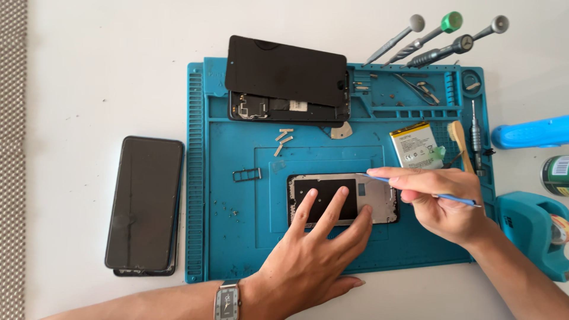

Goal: The person uses a hot air gun to heat the back of a disassembled smartphone, then switches to a screwdriver to pry and remove adhesive strips from the phone's frame. The person continues to scrape and peel adhesive residue from the interior edges of the phone chassis.

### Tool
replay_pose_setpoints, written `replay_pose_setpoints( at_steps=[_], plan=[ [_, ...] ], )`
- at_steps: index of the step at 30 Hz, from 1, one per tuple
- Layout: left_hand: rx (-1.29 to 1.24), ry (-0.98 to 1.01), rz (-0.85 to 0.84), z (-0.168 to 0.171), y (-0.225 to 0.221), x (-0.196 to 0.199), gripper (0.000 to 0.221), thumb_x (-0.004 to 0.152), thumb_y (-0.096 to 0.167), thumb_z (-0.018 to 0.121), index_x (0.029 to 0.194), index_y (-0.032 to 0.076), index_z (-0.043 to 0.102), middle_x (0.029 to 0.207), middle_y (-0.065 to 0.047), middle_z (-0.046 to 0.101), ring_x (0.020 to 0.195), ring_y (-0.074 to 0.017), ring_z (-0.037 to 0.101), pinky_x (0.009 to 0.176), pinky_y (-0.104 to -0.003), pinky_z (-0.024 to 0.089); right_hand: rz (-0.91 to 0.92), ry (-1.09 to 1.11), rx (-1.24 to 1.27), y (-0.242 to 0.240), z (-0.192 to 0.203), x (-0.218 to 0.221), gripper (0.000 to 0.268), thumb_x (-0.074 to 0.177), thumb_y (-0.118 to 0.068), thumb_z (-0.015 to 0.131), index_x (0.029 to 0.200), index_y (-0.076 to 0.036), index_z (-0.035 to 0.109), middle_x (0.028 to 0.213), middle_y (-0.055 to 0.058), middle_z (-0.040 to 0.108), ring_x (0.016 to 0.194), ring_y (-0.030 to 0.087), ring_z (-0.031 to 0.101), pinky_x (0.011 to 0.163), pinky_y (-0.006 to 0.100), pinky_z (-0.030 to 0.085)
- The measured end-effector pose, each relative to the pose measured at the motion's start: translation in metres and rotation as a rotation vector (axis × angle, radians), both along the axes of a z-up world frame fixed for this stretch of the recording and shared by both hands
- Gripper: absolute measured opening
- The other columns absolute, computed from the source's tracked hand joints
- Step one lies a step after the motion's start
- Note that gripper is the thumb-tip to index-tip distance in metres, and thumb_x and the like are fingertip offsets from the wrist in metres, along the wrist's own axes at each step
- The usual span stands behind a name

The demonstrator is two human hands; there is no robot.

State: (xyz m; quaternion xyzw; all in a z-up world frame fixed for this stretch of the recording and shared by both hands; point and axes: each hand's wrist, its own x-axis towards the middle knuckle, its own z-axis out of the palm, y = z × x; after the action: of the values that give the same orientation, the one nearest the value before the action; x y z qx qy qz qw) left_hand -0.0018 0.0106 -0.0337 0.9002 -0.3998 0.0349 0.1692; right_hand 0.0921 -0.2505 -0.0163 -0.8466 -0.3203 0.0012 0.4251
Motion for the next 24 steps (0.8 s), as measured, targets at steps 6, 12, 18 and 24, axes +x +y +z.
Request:
replay_pose_setpoints(
  at_steps=[6,12,18,24],
  plan=[
    [0.016,-0.03,0.016,0.005,0.002,-0.001,0.078,0.093,0.067,0.05,0.144,0.008,0.052,0.154,-0.011,0.04,0.151,-0.0422,0.023,0.119,-0.066,0.024,0.116,-0.207,-0.001,0.026,0.0,0.001,0.01,0.095,-0.008,0.066,0.105,-0.008,0.065,0.113,0.011,0.077,0.064,0.009,0.072,0.059,0.02,0.059],
    [-0.001,-0.034,0.037,0.004,0.002,-0.002,0.082,0.089,0.068,0.054,0.145,0.009,0.05,0.155,-0.011,0.04,0.15,-0.0421,0.026,0.119,-0.066,0.024,0.165,-0.203,0.032,0.048,0.002,0.003,0.004,0.101,-0.009,0.064,0.104,-0.007,0.063,0.116,0.013,0.076,0.07,0.01,0.074,0.066,0.022,0.062],
    [-0.011,-0.066,0.051,0.0,0.003,-0.006,0.086,0.084,0.07,0.059,0.145,0.011,0.052,0.153,-0.009,0.043,0.15,-0.0412,0.029,0.119,-0.066,0.026,0.184,-0.218,0.011,0.067,0.004,0.001,0.008,0.097,-0.01,0.065,0.105,-0.007,0.065,0.116,0.015,0.076,0.071,0.011,0.075,0.064,0.022,0.062],
    [-0.038,-0.029,0.048,-0.005,0.002,-0.007,0.076,0.085,0.071,0.06,0.134,0.013,0.059,0.144,-0.007,0.048,0.148,-0.0408,0.031,0.121,-0.068,0.026,0.208,-0.194,0.03,0.085,0.01,0.001,0.013,0.095,-0.01,0.067,0.107,-0.006,0.067,0.115,0.015,0.076,0.07,0.013,0.075,0.065,0.024,0.062]
  ],
)
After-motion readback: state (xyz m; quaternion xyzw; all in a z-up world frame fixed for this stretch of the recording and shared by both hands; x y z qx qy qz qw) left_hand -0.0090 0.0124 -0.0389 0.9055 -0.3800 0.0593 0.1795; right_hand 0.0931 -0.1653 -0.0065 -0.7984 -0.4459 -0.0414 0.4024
